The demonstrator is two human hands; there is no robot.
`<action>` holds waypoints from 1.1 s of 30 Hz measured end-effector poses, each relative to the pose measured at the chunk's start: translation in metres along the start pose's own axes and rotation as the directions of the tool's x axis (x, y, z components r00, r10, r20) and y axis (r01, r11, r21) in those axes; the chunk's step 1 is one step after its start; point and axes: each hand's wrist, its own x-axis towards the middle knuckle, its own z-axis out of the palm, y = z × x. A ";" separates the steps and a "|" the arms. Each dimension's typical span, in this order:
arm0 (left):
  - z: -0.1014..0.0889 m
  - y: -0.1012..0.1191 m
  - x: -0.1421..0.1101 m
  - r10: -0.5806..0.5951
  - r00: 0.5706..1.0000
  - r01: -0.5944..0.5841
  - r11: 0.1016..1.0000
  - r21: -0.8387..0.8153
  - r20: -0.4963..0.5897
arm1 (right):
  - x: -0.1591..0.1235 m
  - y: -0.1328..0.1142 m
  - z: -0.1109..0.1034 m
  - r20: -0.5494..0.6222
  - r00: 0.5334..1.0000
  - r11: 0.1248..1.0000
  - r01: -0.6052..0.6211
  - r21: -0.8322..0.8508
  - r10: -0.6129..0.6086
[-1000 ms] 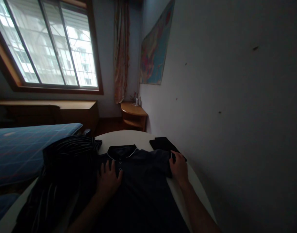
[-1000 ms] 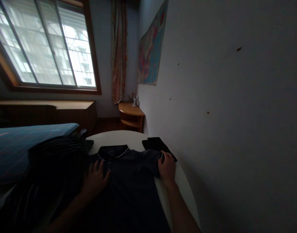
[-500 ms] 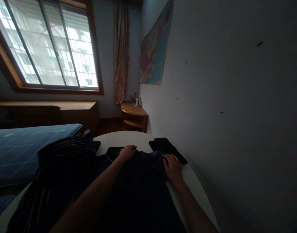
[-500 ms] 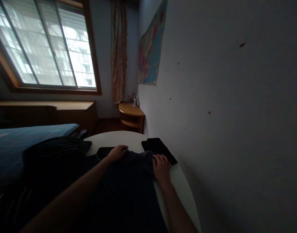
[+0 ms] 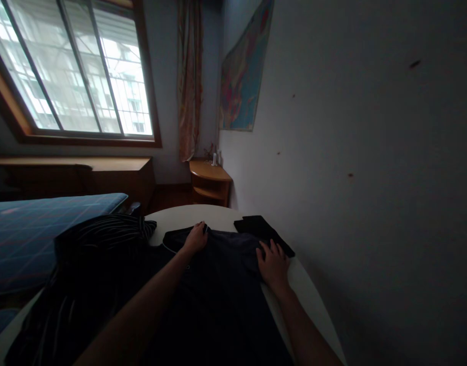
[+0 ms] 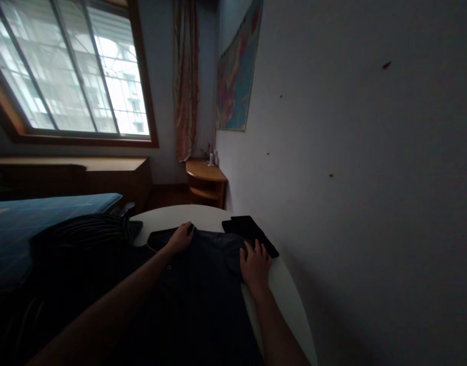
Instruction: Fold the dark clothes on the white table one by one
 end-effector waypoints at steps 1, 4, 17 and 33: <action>0.001 0.000 -0.002 0.020 1.000 -0.020 1.000 0.005 0.009 | 0.000 0.000 0.000 0.002 1.000 1.000 -0.013 0.006 0.013; 0.001 -0.001 -0.007 0.068 0.997 -0.068 0.997 0.022 0.027 | 0.002 0.001 -0.001 -0.014 1.000 0.997 -0.018 0.080 0.019; -0.008 0.011 -0.017 0.115 0.993 -0.117 0.987 0.111 0.023 | 0.009 0.011 0.000 -0.190 0.981 0.980 -0.001 0.201 0.040; -0.020 0.027 -0.143 0.160 0.959 -0.134 0.983 0.123 -0.232 | 0.002 0.011 -0.018 -0.046 0.993 0.992 -0.107 0.071 0.110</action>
